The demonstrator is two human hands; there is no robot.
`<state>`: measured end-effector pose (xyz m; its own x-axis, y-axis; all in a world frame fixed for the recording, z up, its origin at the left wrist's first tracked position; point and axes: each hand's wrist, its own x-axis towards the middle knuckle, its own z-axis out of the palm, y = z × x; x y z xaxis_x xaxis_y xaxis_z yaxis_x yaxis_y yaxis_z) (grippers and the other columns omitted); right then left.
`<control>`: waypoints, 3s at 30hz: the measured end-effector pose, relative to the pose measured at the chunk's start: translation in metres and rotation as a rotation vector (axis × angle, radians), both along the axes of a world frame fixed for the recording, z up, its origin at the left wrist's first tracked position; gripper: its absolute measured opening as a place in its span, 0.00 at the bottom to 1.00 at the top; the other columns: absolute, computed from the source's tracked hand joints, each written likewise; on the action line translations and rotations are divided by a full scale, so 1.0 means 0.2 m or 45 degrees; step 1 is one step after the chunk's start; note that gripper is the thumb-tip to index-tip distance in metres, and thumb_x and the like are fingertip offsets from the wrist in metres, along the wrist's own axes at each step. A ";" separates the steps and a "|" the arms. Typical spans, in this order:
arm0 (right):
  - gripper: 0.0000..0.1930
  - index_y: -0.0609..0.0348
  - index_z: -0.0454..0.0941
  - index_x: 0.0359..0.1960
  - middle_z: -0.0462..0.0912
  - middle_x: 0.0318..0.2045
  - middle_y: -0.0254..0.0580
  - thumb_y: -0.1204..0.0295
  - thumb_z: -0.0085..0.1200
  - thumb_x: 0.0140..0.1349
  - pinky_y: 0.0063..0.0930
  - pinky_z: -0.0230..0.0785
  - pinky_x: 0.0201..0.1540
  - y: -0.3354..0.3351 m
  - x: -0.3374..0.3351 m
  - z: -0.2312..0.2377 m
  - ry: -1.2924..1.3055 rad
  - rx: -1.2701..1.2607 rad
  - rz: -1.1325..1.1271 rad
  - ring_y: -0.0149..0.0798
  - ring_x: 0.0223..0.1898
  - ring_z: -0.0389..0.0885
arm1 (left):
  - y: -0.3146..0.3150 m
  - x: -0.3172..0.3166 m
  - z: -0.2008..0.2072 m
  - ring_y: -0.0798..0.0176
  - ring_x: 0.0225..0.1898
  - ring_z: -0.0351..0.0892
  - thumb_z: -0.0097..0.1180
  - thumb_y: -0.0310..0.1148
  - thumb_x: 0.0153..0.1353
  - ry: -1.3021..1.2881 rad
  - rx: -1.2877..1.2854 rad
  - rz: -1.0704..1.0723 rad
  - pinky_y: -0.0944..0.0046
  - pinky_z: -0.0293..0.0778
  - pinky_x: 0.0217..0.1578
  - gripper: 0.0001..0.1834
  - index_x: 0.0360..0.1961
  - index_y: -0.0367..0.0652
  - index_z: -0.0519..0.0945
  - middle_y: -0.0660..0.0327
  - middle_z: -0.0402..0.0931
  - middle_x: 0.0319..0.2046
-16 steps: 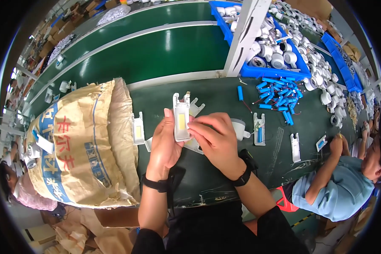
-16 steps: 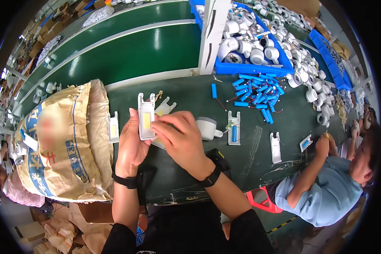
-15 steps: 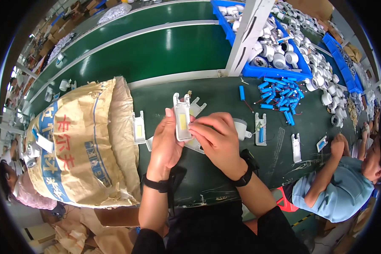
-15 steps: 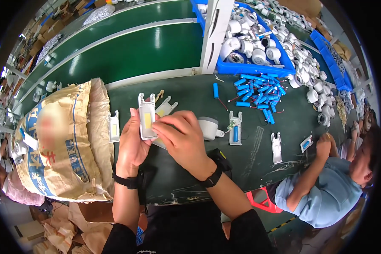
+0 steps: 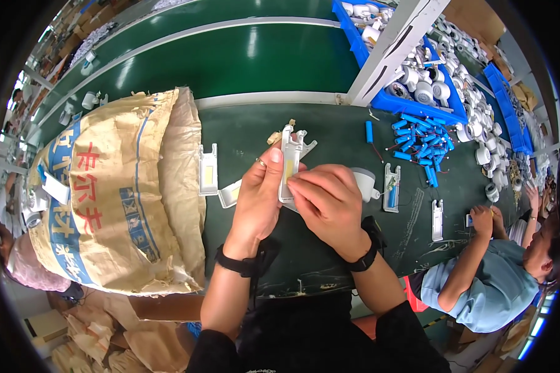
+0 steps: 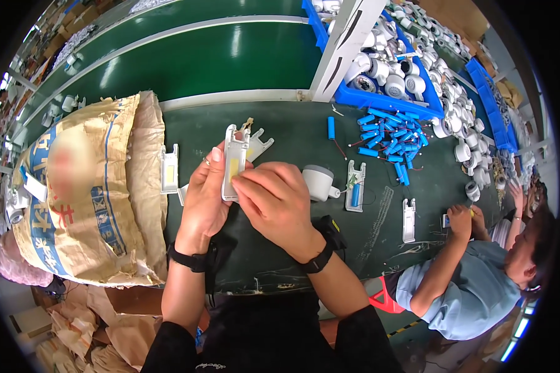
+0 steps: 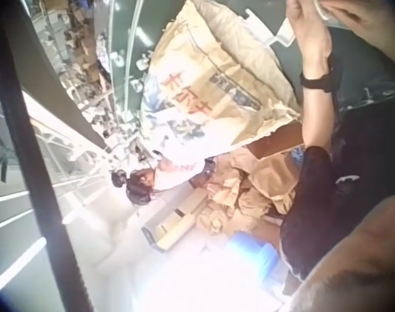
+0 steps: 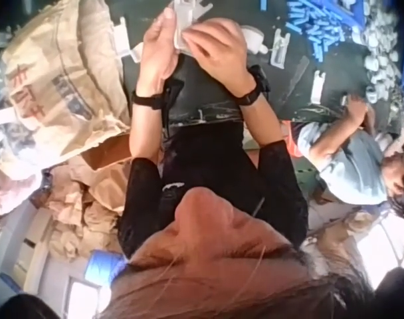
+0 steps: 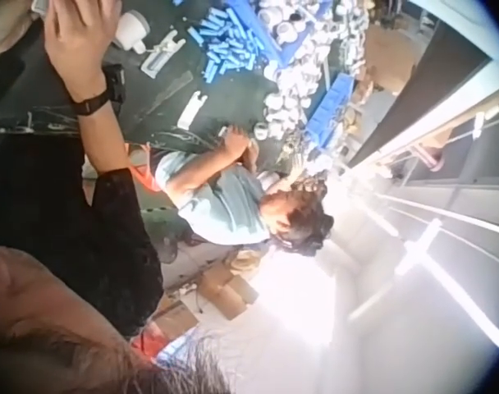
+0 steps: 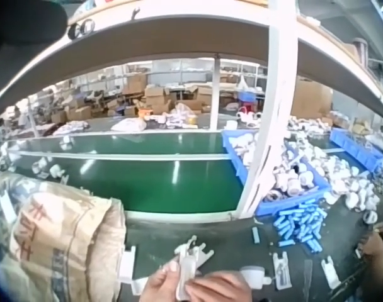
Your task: The person peels backing from adhesive strips, presses the strips onto light panels, and inserts batteries into the panels. They then connect wires from the panels to camera housings and fit the panels into the housings before placing the assembled units on the workspace.
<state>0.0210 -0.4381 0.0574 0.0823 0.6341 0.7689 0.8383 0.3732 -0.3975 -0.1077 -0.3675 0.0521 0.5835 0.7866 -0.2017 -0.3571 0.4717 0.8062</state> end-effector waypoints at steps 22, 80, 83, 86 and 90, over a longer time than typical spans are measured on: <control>0.10 0.60 0.71 0.47 0.83 0.47 0.55 0.85 0.48 0.66 0.35 0.81 0.42 -0.08 0.17 0.12 1.685 -0.013 0.540 0.44 0.38 0.87 | 0.03 -0.02 0.04 0.49 0.54 0.84 0.43 0.41 0.80 -0.275 -0.089 -0.070 0.50 0.81 0.58 0.24 0.67 0.36 0.69 0.45 0.81 0.54; 0.10 0.49 0.89 0.39 0.73 0.23 0.34 0.74 0.70 0.55 0.31 0.69 0.23 -0.11 -0.04 0.08 -0.037 -0.259 0.044 0.37 0.22 0.78 | 0.01 -0.07 0.00 0.59 0.47 0.84 0.39 0.50 0.80 -0.155 -0.247 -0.208 0.59 0.82 0.48 0.29 0.74 0.46 0.65 0.56 0.82 0.46; 0.10 0.49 0.89 0.39 0.71 0.22 0.33 0.75 0.70 0.54 0.31 0.68 0.22 -0.12 -0.03 0.09 -0.006 -0.239 0.067 0.36 0.20 0.76 | 0.02 -0.08 0.04 0.54 0.47 0.86 0.39 0.50 0.80 -0.154 -0.256 -0.188 0.57 0.83 0.47 0.29 0.76 0.49 0.62 0.56 0.82 0.45; 0.11 0.50 0.88 0.40 0.70 0.22 0.33 0.77 0.69 0.54 0.31 0.67 0.22 -0.12 -0.03 0.05 -0.032 -0.262 0.073 0.36 0.20 0.75 | 0.03 -0.08 0.04 0.51 0.48 0.86 0.38 0.49 0.80 -0.160 -0.268 -0.169 0.56 0.83 0.48 0.29 0.76 0.49 0.60 0.56 0.82 0.44; 0.12 0.52 0.87 0.39 0.69 0.22 0.32 0.79 0.69 0.52 0.31 0.66 0.21 -0.11 -0.04 0.03 -0.114 -0.234 0.053 0.36 0.20 0.74 | 0.05 -0.08 0.03 0.50 0.49 0.85 0.41 0.50 0.80 -0.182 -0.214 -0.185 0.55 0.82 0.50 0.30 0.76 0.48 0.60 0.57 0.82 0.43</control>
<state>0.0131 -0.4603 0.0629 -0.0105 0.7658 0.6430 0.8587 0.3364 -0.3867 -0.1241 -0.3585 0.0577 0.7197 0.6551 -0.2301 -0.3805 0.6494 0.6584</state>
